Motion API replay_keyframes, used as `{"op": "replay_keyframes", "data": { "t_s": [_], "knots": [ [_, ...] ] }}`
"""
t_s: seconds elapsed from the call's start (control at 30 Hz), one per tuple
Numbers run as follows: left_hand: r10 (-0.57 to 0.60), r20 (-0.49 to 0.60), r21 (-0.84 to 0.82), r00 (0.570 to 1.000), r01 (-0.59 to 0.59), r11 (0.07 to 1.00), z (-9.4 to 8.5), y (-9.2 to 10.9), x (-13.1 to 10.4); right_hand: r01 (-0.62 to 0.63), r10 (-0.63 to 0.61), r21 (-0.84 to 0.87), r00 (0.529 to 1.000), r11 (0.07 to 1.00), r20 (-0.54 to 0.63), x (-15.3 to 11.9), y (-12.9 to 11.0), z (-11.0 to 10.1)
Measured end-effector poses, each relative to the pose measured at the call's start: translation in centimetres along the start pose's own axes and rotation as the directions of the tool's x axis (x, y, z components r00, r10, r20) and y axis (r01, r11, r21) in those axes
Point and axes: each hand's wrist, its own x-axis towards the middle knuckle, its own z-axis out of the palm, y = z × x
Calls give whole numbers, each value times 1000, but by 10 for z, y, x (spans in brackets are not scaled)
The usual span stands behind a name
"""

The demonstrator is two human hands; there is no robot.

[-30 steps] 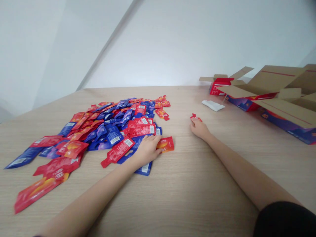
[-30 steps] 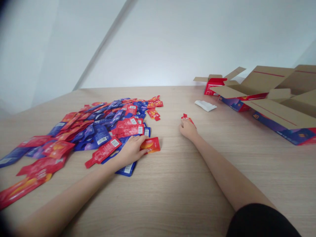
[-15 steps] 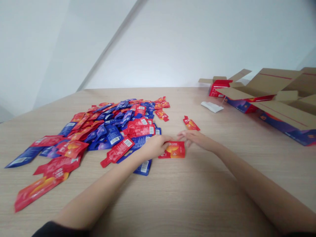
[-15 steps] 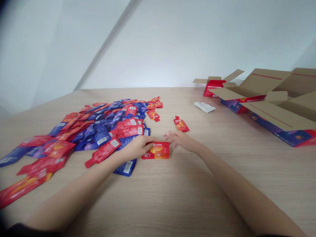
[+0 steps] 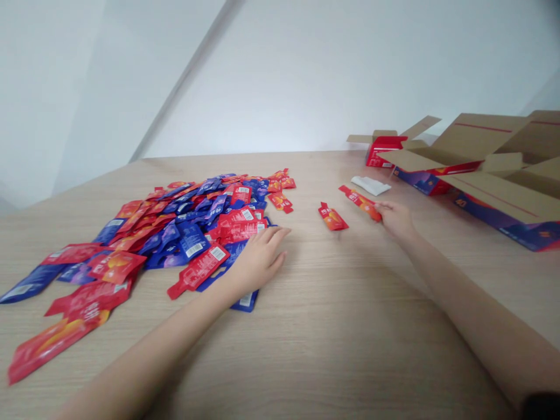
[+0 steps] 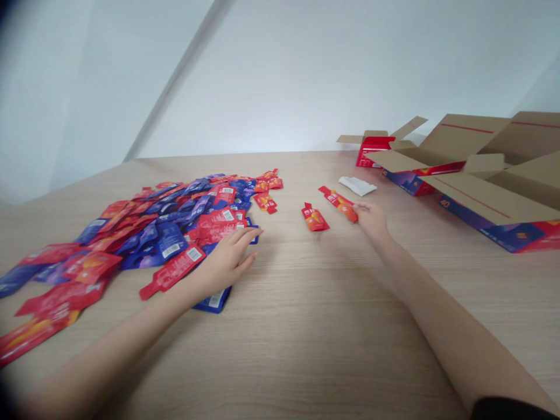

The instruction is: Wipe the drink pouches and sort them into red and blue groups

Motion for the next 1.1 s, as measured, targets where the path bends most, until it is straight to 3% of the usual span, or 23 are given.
{"op": "replay_keyframes", "data": {
  "t_s": [0.17,0.37,0.53,0.7,0.83,0.93,1.03,1.1],
  "knots": [
    [-123,131,119,984,107,987,4,-11,-38,-93,78,-204,994,975,-80,16,28,23],
    [-217,26,196,976,207,958,-15,-24,-75,30,-28,-374,1000,927,12,12,36,36],
    [-175,291,166,941,131,977,-22,-36,-106,82,-76,-434,997,897,31,7,41,29],
    [-184,278,294,943,99,951,-14,-32,-105,168,-189,-426,982,889,-8,0,36,26],
    [-154,271,372,950,44,927,-10,-32,-101,270,-317,-392,946,880,-61,-17,13,23],
    [-164,273,301,948,78,951,-19,-35,-97,456,-475,-294,880,840,10,-43,-21,25],
    [-252,288,219,924,192,957,-37,-30,-81,630,-615,-184,777,755,137,-87,-70,29],
    [-239,343,37,908,241,970,-48,-23,-63,796,-750,-64,592,602,296,-123,-106,30]
  ]
}}
